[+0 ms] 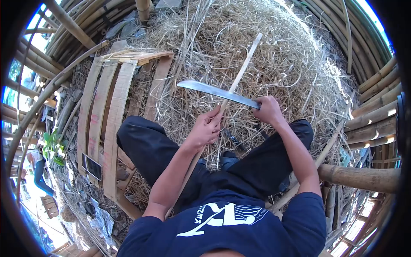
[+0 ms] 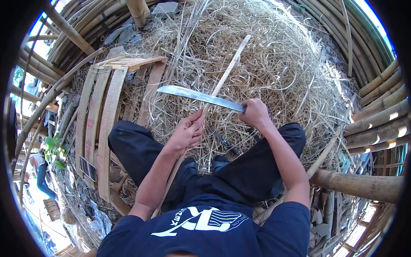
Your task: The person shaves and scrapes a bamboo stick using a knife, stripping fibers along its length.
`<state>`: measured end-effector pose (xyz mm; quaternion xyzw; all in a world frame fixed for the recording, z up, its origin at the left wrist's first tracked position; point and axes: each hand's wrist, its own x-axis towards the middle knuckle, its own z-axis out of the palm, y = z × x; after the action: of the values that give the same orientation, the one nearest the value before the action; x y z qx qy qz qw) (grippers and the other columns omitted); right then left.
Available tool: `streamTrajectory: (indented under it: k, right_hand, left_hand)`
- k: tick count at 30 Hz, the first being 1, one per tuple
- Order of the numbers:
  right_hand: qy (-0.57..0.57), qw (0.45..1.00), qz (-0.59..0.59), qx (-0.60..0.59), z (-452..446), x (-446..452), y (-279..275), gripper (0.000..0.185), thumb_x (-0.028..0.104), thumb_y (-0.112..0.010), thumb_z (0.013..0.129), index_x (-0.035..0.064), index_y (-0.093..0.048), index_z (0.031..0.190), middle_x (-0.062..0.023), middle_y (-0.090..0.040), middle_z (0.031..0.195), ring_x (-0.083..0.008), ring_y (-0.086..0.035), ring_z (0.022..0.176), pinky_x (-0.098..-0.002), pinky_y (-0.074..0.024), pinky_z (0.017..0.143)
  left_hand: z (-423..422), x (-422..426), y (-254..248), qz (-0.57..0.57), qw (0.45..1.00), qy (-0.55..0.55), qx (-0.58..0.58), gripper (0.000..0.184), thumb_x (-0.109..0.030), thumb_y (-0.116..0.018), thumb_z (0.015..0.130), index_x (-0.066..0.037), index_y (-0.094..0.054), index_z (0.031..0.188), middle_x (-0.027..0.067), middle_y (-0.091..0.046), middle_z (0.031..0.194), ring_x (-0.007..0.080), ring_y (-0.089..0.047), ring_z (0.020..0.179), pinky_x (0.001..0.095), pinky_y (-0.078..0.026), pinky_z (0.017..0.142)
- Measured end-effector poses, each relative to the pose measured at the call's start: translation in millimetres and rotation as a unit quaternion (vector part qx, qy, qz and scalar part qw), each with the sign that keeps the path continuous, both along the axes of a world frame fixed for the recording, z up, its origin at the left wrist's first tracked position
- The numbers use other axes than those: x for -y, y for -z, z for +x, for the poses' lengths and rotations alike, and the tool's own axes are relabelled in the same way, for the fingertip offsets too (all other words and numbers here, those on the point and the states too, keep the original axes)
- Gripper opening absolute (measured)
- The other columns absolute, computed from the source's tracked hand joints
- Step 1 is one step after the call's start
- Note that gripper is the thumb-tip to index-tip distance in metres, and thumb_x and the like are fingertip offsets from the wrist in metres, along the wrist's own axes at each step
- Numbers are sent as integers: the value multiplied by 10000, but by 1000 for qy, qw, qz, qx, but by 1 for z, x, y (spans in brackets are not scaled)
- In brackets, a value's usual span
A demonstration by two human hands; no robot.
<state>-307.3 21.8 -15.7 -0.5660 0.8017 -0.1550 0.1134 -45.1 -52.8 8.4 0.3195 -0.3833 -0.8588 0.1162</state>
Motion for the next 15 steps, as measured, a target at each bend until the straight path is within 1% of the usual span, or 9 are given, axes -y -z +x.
streamTrajectory:
  k: [2,3,4,6,7,9,11,14,15]
  right_hand:
    - [1,998,67,-12,-8,7,-6,248,211,-654,644,104,-740,850,-154,-687,783,-339,-668,766,-424,-549,771]
    - [-8,998,45,-33,-14,9,-3,235,199,-642,668,70,-733,842,-162,-690,782,-320,-681,765,-423,-554,764]
    - [-4,998,46,-33,-33,14,-1,235,199,-642,668,70,-733,842,-162,-690,782,-320,-681,765,-423,-554,764]
    - [207,975,75,27,-66,22,-1,240,199,-626,717,29,-727,852,-189,-691,793,-304,-696,775,-419,-558,770]
    - [210,975,70,36,-64,21,0,240,199,-626,717,29,-727,852,-189,-691,793,-304,-696,775,-419,-558,770]
    - [191,978,63,62,-62,18,-6,261,207,-606,762,-6,-721,861,-219,-687,799,-304,-703,787,-413,-559,784]
    - [160,980,79,92,-33,14,3,253,214,-608,764,17,-731,863,-219,-685,796,-326,-697,787,-418,-556,795]
    - [-22,999,39,23,5,4,-7,216,199,-650,695,71,-746,840,-191,-691,799,-339,-685,776,-423,-558,767]
    - [-20,999,35,27,3,7,-7,216,199,-650,695,71,-746,840,-191,-691,799,-339,-685,776,-423,-558,767]
  left_hand:
    - [-3,-4,-3,-13,1000,3,10,385,-214,-453,1033,-143,-426,1410,-81,-331,582,9,-287,384,188,-218,338]
    - [-4,-3,-9,-34,998,10,43,429,-160,-424,1037,-189,-370,1462,-64,-328,610,16,-282,399,181,-250,342]
    - [1,-9,-13,-33,998,15,42,429,-160,-424,1037,-189,-370,1462,-64,-328,610,16,-282,399,181,-250,342]
    - [24,-25,-20,10,999,27,45,425,-153,-421,1036,-180,-373,1457,-66,-319,615,16,-275,401,186,-233,342]
    - [31,-30,-19,17,1000,22,9,434,-157,-427,1036,-160,-358,1464,-64,-317,614,17,-272,400,186,-232,344]
    - [31,-24,-18,10,1000,10,25,441,-163,-428,1036,-159,-349,1470,-63,-314,609,18,-269,397,186,-234,343]
    - [24,-19,-21,-9,999,-2,50,452,-178,-432,1037,-164,-335,1478,-59,-314,604,20,-269,396,189,-241,344]
    - [24,-8,-11,-53,996,-3,69,446,-184,-436,1036,-178,-348,1473,-56,-324,609,22,-270,398,190,-236,348]
    - [26,-10,-19,-46,996,-4,80,448,-175,-440,1033,-172,-350,1472,-58,-328,612,22,-271,403,186,-238,352]
